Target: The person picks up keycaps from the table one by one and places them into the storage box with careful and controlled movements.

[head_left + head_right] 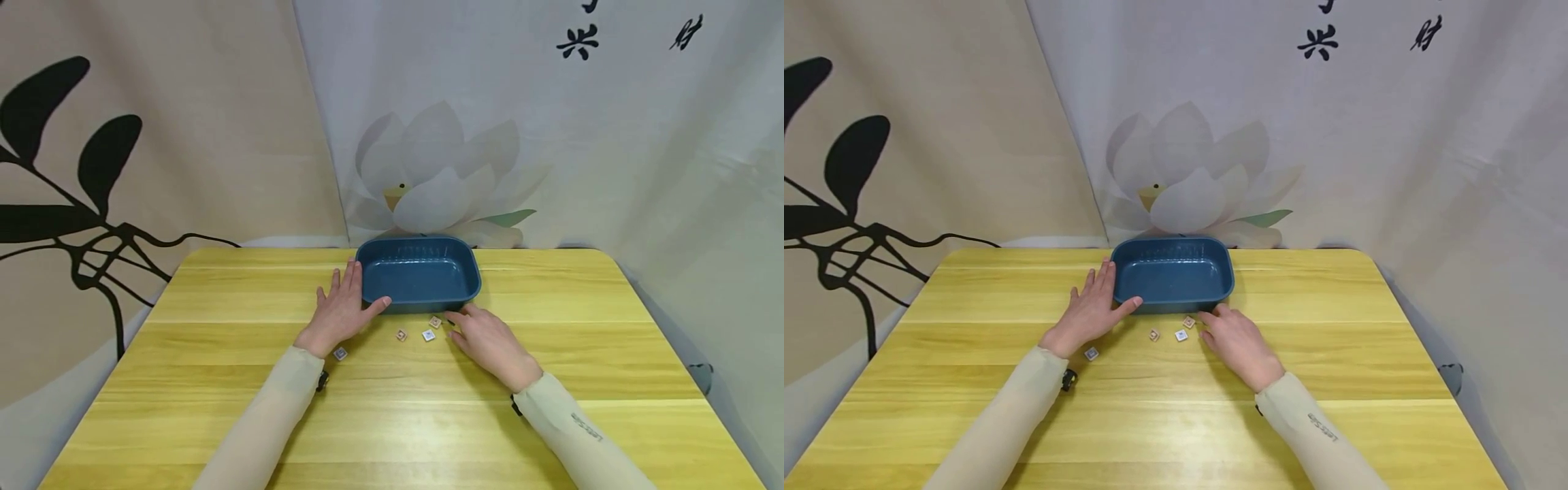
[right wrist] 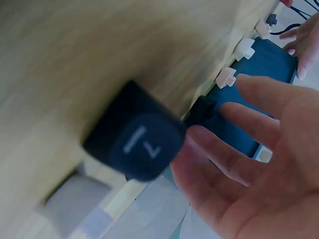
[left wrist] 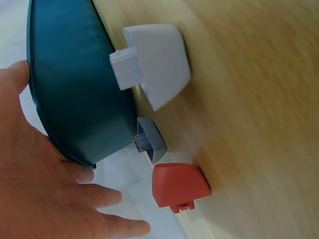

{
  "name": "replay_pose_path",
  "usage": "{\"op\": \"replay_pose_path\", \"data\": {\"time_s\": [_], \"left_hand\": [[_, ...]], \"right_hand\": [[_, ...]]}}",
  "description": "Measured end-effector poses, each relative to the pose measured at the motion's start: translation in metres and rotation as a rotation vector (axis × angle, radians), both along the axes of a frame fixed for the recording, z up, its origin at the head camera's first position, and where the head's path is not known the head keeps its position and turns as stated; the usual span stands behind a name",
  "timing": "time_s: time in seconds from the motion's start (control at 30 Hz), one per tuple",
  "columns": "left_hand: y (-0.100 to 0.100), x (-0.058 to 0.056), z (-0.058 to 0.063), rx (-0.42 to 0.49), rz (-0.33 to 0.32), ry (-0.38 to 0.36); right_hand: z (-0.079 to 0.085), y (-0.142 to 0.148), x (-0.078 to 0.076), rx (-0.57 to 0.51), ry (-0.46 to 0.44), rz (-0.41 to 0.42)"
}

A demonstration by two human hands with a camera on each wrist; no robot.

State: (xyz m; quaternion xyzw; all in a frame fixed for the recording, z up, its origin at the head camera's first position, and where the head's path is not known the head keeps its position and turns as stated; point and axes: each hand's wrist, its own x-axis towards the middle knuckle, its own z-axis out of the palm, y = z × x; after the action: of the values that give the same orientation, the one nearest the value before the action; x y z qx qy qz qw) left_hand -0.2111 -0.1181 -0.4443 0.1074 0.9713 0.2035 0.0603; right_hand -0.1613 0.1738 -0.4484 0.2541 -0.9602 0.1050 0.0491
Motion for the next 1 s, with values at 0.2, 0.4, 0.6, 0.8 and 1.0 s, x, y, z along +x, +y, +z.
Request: {"op": "replay_pose_path", "data": {"time_s": [0.2, 0.4, 0.6, 0.8, 1.0], "left_hand": [[0.0, 0.0, -0.002, 0.003, -0.002, 0.011], [0.0, -0.001, -0.003, 0.002, -0.001, 0.013], [0.0, -0.001, -0.003, 0.003, -0.002, 0.015], [-0.001, -0.001, -0.003, 0.002, -0.001, 0.015], [0.0, -0.001, -0.002, 0.002, 0.001, 0.004]], "right_hand": [[-0.003, -0.003, -0.001, -0.002, 0.026, 0.011], [-0.004, -0.003, 0.0, -0.023, 0.018, 0.008], [-0.005, -0.002, 0.001, -0.027, 0.01, 0.006], [-0.003, 0.002, 0.005, -0.053, 0.025, 0.001], [0.005, 0.007, 0.009, -0.129, 0.091, -0.008]]}}
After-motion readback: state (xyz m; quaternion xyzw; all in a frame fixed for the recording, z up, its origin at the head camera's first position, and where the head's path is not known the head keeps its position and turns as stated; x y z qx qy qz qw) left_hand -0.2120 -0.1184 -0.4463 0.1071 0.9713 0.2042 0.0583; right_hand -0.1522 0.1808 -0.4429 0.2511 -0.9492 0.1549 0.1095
